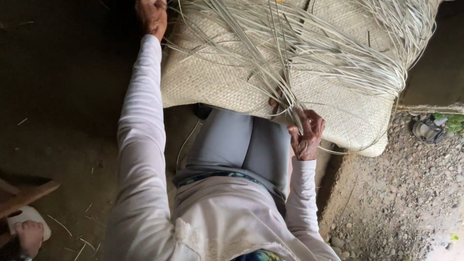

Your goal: A person is weaving a mat by interlacing long, thin strips of dried plant material.

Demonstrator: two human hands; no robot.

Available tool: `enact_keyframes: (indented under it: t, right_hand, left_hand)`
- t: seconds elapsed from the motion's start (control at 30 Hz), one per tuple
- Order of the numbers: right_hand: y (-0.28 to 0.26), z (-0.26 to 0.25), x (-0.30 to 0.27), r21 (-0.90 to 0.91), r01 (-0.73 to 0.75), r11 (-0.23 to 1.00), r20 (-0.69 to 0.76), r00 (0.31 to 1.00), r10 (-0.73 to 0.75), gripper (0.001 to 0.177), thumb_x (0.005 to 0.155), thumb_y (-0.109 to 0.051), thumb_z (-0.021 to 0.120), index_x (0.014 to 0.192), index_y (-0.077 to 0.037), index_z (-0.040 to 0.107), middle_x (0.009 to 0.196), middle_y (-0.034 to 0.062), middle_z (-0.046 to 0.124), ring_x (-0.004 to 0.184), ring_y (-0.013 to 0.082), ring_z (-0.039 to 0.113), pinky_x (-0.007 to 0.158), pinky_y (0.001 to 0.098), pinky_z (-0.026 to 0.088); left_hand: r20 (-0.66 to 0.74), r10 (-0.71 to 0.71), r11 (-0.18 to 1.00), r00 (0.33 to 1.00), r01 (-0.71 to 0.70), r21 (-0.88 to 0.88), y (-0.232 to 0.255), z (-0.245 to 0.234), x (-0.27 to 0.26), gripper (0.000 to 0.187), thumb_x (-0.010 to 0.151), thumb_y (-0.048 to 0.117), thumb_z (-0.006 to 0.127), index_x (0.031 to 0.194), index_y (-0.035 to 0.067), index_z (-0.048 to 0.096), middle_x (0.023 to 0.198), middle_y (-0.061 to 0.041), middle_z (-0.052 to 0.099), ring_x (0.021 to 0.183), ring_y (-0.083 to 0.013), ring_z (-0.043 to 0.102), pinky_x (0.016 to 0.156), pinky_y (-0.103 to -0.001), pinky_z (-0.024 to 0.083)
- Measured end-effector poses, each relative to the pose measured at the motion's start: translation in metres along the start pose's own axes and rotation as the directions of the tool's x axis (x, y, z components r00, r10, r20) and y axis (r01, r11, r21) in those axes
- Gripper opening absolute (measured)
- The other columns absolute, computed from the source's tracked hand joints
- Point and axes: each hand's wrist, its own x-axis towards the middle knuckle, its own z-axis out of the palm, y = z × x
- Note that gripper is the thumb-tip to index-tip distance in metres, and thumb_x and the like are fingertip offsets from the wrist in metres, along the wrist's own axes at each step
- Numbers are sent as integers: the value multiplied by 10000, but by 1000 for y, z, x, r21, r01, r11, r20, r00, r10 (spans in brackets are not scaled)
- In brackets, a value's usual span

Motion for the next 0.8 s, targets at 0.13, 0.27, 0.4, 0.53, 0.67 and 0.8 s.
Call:
enact_keyframes:
  t: [0.13, 0.27, 0.4, 0.53, 0.67, 0.8]
  right_hand:
    - [9, 4, -10, 91, -60, 994, -34, 997, 63, 524, 937, -485, 396, 1172, -60, 591, 1068, 140, 502, 937, 247, 448, 744, 382, 415]
    - [23, 9, -18, 83, -116, 990, -91, 988, 123, 484, 932, -494, 410, 1134, -106, 620, 1033, 106, 538, 902, 213, 453, 644, 317, 430]
    - [24, 3, -16, 89, -82, 993, -139, 986, 94, 420, 948, -437, 439, 1124, -98, 614, 1034, 118, 537, 916, 221, 478, 647, 316, 455]
    - [18, -2, -12, 107, -83, 991, -154, 983, 99, 410, 957, -394, 446, 1079, -47, 626, 1011, 139, 542, 922, 238, 490, 680, 337, 469]
    - [20, -3, -13, 124, -75, 989, -155, 983, 94, 380, 962, -365, 462, 1089, -46, 625, 1007, 137, 552, 915, 243, 490, 703, 347, 453]
    - [20, -4, -15, 166, -71, 983, -141, 985, 95, 330, 963, -328, 486, 1099, -59, 620, 984, 130, 536, 902, 241, 497, 708, 351, 463]
  left_hand:
    - [275, 237, 969, 932, -248, 5, 19, -3, 0, 210, 681, 91, 499, 674, 188, 685, 591, 28, 646, 534, -166, 612, 520, -306, 474]
    - [209, 91, 946, 974, -150, 286, -46, 40, 12, 168, 735, 125, 532, 799, -10, 607, 821, -215, 599, 776, -398, 601, 648, -457, 505]
    - [69, 200, 970, 977, -207, 126, -61, 37, 10, 118, 740, 112, 469, 748, 93, 585, 728, -149, 602, 717, -334, 570, 651, -424, 438]
    - [290, 399, 914, 870, -351, -204, 2, -10, -6, 395, 714, 45, 413, 996, 35, 689, 973, -125, 697, 931, -281, 634, 874, -340, 440]
    - [361, 460, 886, 811, -397, -238, 29, -38, -19, 376, 700, -36, 436, 967, 32, 691, 934, -115, 698, 885, -267, 641, 842, -319, 472]
    - [379, 400, 916, 834, -349, -199, 27, -51, -25, 134, 715, 49, 672, 836, 80, 721, 808, -60, 700, 754, -198, 637, 713, -298, 481]
